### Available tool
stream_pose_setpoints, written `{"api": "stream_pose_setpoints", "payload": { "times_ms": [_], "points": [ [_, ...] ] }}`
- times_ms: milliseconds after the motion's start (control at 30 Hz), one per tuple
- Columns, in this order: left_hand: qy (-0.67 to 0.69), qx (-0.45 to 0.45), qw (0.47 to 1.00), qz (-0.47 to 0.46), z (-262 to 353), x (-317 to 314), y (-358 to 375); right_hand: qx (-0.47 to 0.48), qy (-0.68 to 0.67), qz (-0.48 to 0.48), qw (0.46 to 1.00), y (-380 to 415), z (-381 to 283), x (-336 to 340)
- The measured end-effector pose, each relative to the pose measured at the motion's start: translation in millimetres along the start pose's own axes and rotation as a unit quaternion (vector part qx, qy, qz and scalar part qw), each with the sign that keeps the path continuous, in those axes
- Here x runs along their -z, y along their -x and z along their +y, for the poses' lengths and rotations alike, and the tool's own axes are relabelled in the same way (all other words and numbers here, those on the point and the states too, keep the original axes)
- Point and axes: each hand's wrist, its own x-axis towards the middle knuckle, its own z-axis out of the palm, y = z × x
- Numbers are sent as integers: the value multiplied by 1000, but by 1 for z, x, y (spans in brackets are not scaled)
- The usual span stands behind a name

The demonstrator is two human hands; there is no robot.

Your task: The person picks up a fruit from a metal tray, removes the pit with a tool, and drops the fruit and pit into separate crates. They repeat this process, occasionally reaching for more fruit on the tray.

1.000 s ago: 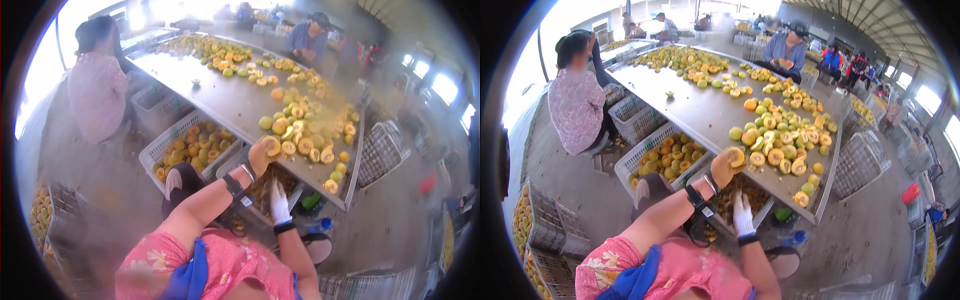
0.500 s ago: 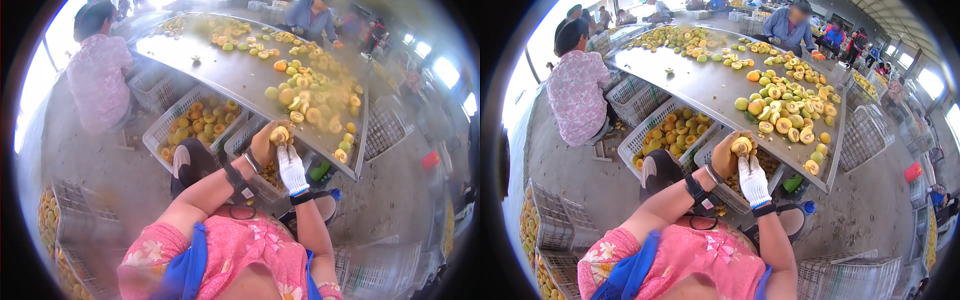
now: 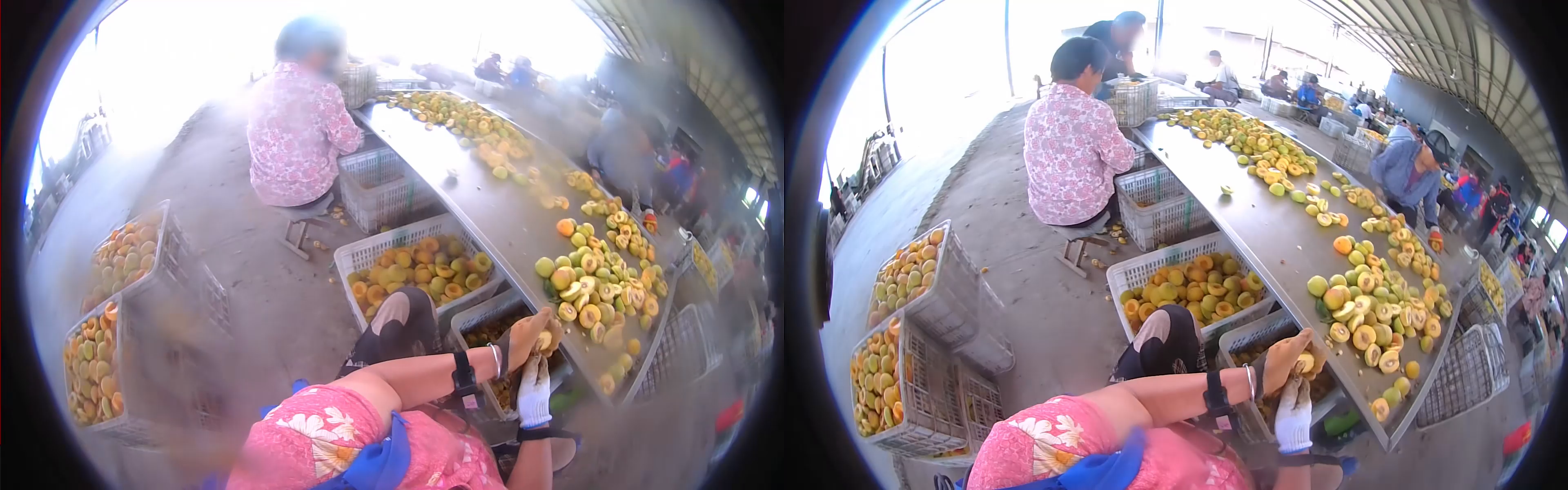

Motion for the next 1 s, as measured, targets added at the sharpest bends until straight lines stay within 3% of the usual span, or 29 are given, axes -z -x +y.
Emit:
{"api": "stream_pose_setpoints", "payload": {
  "times_ms": [133,233,367,433,500,567,600,633,667,700,767,800,833,933,1000],
  "points": [
    [-27,-19,999,-28,-6,2,-5,8,33,6,999,4,2,-1],
    [-144,-90,983,71,-14,-14,-4,-74,-102,7,992,7,5,-3],
    [-125,39,988,-88,-1,4,-18,-107,-122,-54,985,14,-16,13],
    [-206,56,973,-83,1,1,-16,7,-11,-42,999,19,29,15],
    [-294,45,950,-94,9,-5,-14,31,-10,-42,999,17,32,14],
    [-386,12,915,-120,21,-6,-7,-40,-123,-54,990,8,19,5],
    [-410,19,907,-91,30,-8,-6,-82,-179,-57,979,4,8,1],
    [-428,33,901,-68,29,-13,-4,-131,-232,-51,962,7,2,3],
    [-334,-12,942,-30,-10,5,-20,-169,-249,-60,952,0,24,1],
    [-299,-3,953,-38,-8,5,-22,-212,-267,-61,938,-4,50,3],
    [-201,-25,974,-100,-13,11,-30,-336,-469,-129,806,-2,30,15],
    [-155,19,978,-137,-9,13,-32,-379,-535,-149,740,-4,13,17],
    [-109,57,977,-172,-7,12,-34,-388,-559,-162,715,-5,-9,20],
    [103,195,974,-54,-11,0,-34,-330,-673,-226,622,-4,20,24],
    [146,177,973,-21,-19,-1,-39,-308,-680,-244,619,-3,31,28]
  ]
}}
